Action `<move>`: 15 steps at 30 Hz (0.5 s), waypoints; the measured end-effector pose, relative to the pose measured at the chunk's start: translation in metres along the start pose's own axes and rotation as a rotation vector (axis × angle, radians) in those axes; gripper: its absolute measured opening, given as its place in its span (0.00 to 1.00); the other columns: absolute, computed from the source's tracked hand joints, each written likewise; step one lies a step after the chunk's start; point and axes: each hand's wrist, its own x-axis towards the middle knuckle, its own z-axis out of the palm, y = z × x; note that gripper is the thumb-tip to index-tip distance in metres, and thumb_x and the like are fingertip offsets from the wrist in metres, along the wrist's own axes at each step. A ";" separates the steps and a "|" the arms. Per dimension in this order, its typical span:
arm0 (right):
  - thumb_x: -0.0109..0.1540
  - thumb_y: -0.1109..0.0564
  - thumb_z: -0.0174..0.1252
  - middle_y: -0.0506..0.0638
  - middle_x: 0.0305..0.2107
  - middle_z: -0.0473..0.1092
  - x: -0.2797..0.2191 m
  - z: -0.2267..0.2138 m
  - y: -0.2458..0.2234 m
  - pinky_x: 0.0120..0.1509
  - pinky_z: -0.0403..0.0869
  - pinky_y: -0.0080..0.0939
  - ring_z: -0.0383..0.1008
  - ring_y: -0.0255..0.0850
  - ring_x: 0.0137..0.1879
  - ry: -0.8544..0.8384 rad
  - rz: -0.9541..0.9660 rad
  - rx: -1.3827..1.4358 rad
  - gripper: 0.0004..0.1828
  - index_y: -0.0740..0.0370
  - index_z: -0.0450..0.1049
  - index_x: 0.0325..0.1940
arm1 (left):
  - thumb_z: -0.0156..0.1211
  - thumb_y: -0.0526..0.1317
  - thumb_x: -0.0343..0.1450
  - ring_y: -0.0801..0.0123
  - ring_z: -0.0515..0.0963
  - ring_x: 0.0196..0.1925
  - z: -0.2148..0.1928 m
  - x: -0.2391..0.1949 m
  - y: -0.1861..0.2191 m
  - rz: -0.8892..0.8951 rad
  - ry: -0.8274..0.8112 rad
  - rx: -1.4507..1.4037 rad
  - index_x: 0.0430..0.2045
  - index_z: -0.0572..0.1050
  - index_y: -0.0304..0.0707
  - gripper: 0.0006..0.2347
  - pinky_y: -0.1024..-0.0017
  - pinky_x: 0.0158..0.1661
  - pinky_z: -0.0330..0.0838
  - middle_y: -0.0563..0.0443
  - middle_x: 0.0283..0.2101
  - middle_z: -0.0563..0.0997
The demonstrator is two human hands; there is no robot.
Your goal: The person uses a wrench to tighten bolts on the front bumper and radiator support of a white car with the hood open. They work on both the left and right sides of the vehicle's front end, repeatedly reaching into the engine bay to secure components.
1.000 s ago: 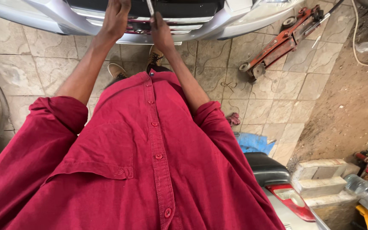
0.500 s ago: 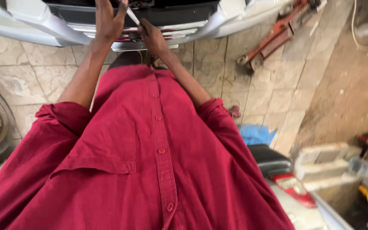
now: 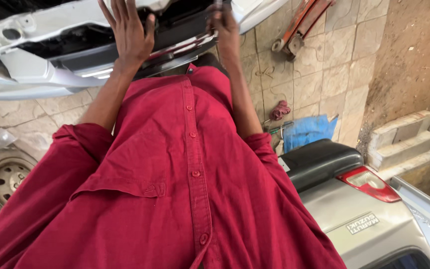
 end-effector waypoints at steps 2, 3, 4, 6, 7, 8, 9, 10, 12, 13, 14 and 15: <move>0.72 0.59 0.50 0.46 0.31 0.68 0.013 -0.029 -0.023 0.39 0.72 0.35 0.70 0.32 0.35 0.067 -0.010 0.060 0.10 0.59 0.69 0.57 | 0.53 0.47 0.83 0.42 0.47 0.81 0.004 0.006 0.005 0.105 0.126 0.076 0.75 0.55 0.30 0.27 0.35 0.74 0.27 0.32 0.78 0.53; 0.72 0.58 0.51 0.45 0.30 0.67 0.021 -0.041 -0.029 0.37 0.72 0.34 0.69 0.32 0.33 0.117 0.047 0.072 0.09 0.57 0.68 0.57 | 0.53 0.46 0.83 0.42 0.48 0.81 0.008 0.009 0.005 0.149 0.192 0.119 0.75 0.55 0.32 0.27 0.34 0.73 0.26 0.33 0.78 0.53; 0.71 0.57 0.51 0.43 0.29 0.66 0.030 -0.055 -0.035 0.35 0.72 0.33 0.69 0.31 0.31 0.167 0.104 0.083 0.09 0.55 0.68 0.56 | 0.53 0.46 0.83 0.44 0.48 0.82 0.013 0.015 0.005 0.159 0.215 0.132 0.76 0.55 0.34 0.27 0.34 0.74 0.26 0.33 0.79 0.53; 0.72 0.55 0.51 0.43 0.25 0.63 0.051 -0.085 -0.043 0.30 0.66 0.33 0.62 0.30 0.27 0.205 0.124 0.098 0.07 0.59 0.69 0.50 | 0.54 0.46 0.83 0.47 0.48 0.83 0.022 0.013 0.002 0.146 0.250 0.169 0.77 0.56 0.39 0.27 0.34 0.75 0.26 0.35 0.79 0.52; 0.73 0.53 0.51 0.43 0.24 0.62 0.067 -0.100 -0.047 0.27 0.63 0.33 0.59 0.29 0.25 0.221 0.128 0.101 0.08 0.61 0.70 0.47 | 0.55 0.46 0.83 0.46 0.48 0.83 0.026 0.014 0.000 0.133 0.247 0.157 0.77 0.56 0.39 0.27 0.34 0.74 0.26 0.35 0.79 0.52; 0.74 0.52 0.50 0.43 0.23 0.62 0.080 -0.113 -0.049 0.27 0.63 0.33 0.59 0.29 0.25 0.202 0.113 0.090 0.11 0.61 0.70 0.46 | 0.56 0.45 0.83 0.45 0.48 0.82 0.027 0.012 -0.002 0.120 0.244 0.144 0.77 0.57 0.38 0.27 0.34 0.74 0.26 0.34 0.79 0.52; 0.75 0.50 0.48 0.43 0.22 0.61 0.091 -0.130 -0.054 0.26 0.63 0.34 0.59 0.30 0.24 0.187 0.096 0.074 0.13 0.61 0.70 0.45 | 0.57 0.45 0.83 0.44 0.48 0.82 0.030 0.015 -0.001 0.108 0.242 0.126 0.77 0.57 0.38 0.26 0.33 0.73 0.26 0.33 0.79 0.52; 0.76 0.48 0.46 0.43 0.22 0.61 0.105 -0.147 -0.058 0.26 0.63 0.34 0.58 0.30 0.24 0.171 0.078 0.059 0.16 0.61 0.69 0.44 | 0.57 0.40 0.81 0.46 0.48 0.83 0.030 0.022 -0.003 -0.003 0.187 0.124 0.76 0.59 0.37 0.26 0.33 0.74 0.25 0.35 0.79 0.53; 0.73 0.48 0.46 0.45 0.22 0.66 0.136 -0.190 -0.069 0.25 0.66 0.35 0.62 0.31 0.23 0.217 0.143 -0.026 0.15 0.60 0.71 0.45 | 0.55 0.35 0.80 0.45 0.47 0.85 0.038 0.017 0.006 -0.118 0.193 0.150 0.74 0.61 0.34 0.24 0.33 0.75 0.25 0.35 0.80 0.53; 0.72 0.48 0.46 0.45 0.22 0.68 0.145 -0.204 -0.069 0.25 0.68 0.35 0.64 0.32 0.23 0.245 0.172 -0.053 0.15 0.59 0.72 0.46 | 0.53 0.35 0.81 0.44 0.46 0.85 0.034 0.018 0.006 -0.099 0.267 0.206 0.73 0.62 0.32 0.23 0.34 0.76 0.24 0.33 0.82 0.51; 0.73 0.48 0.46 0.45 0.22 0.67 0.146 -0.221 -0.069 0.25 0.66 0.36 0.63 0.32 0.23 0.195 0.178 0.000 0.14 0.59 0.71 0.45 | 0.53 0.37 0.79 0.41 0.44 0.83 0.036 0.007 0.016 -0.275 0.223 0.169 0.73 0.62 0.31 0.24 0.31 0.72 0.24 0.29 0.80 0.51; 0.73 0.48 0.47 0.44 0.22 0.65 0.157 -0.244 -0.074 0.25 0.65 0.36 0.62 0.32 0.23 0.178 0.146 0.056 0.14 0.59 0.70 0.44 | 0.52 0.38 0.77 0.37 0.43 0.81 0.040 0.015 0.020 -0.404 0.186 0.119 0.73 0.63 0.30 0.26 0.29 0.69 0.24 0.25 0.79 0.50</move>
